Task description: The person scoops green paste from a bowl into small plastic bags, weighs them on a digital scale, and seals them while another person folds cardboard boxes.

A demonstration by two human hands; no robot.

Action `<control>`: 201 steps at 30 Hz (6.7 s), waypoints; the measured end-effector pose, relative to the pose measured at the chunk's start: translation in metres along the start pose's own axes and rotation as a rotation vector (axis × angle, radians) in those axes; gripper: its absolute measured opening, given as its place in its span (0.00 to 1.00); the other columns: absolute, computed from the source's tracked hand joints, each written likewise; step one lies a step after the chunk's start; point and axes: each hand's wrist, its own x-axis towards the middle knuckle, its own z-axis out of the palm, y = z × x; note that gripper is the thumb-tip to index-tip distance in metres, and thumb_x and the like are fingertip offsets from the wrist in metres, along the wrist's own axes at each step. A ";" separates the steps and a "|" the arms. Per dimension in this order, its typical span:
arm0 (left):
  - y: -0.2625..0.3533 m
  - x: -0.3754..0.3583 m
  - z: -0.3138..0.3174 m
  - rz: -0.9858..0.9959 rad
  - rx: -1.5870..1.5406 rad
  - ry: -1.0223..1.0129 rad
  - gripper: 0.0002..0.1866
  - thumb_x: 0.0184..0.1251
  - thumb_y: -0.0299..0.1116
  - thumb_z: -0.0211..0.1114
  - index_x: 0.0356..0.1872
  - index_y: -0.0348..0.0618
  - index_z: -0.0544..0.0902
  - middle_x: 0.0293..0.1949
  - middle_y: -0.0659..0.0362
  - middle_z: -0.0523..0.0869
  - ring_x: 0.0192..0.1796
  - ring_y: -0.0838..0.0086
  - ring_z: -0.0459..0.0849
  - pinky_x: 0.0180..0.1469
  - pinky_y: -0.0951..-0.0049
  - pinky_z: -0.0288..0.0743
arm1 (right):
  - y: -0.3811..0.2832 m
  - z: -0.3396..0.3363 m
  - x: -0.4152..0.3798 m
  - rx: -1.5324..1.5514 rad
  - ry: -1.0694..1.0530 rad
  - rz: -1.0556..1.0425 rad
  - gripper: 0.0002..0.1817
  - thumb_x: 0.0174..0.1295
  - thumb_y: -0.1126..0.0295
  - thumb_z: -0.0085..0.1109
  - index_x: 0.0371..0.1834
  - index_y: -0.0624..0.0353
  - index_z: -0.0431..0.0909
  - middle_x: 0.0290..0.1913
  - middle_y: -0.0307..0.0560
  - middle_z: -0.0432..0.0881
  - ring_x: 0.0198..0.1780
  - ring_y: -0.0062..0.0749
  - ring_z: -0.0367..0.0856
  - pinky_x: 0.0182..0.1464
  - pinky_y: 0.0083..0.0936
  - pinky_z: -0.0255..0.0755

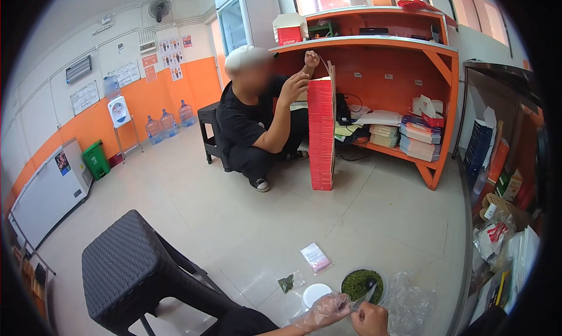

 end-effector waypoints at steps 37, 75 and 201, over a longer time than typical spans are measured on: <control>-0.006 0.004 -0.022 -0.313 -1.138 -0.215 0.15 0.60 0.27 0.70 0.25 0.45 0.68 0.21 0.59 0.77 0.20 0.79 0.75 0.21 0.79 0.69 | 0.025 -0.004 0.024 1.318 -0.040 0.303 0.08 0.69 0.67 0.57 0.46 0.57 0.76 0.43 0.36 0.78 0.46 0.18 0.75 0.53 0.19 0.69; 0.017 0.020 -0.035 -0.141 -0.057 0.011 0.27 0.52 0.38 0.77 0.48 0.38 0.74 0.42 0.55 0.82 0.46 0.71 0.83 0.47 0.74 0.78 | 0.008 0.010 0.017 0.418 0.190 0.026 0.07 0.56 0.78 0.61 0.30 0.63 0.70 0.21 0.44 0.78 0.22 0.25 0.81 0.25 0.20 0.72; -0.033 0.020 -0.028 -0.031 0.061 0.166 0.30 0.60 0.42 0.71 0.58 0.35 0.73 0.42 0.53 0.83 0.46 0.63 0.82 0.52 0.64 0.74 | 0.091 0.040 -0.030 0.960 0.596 0.641 0.15 0.70 0.65 0.54 0.41 0.71 0.79 0.32 0.53 0.84 0.31 0.34 0.86 0.35 0.25 0.82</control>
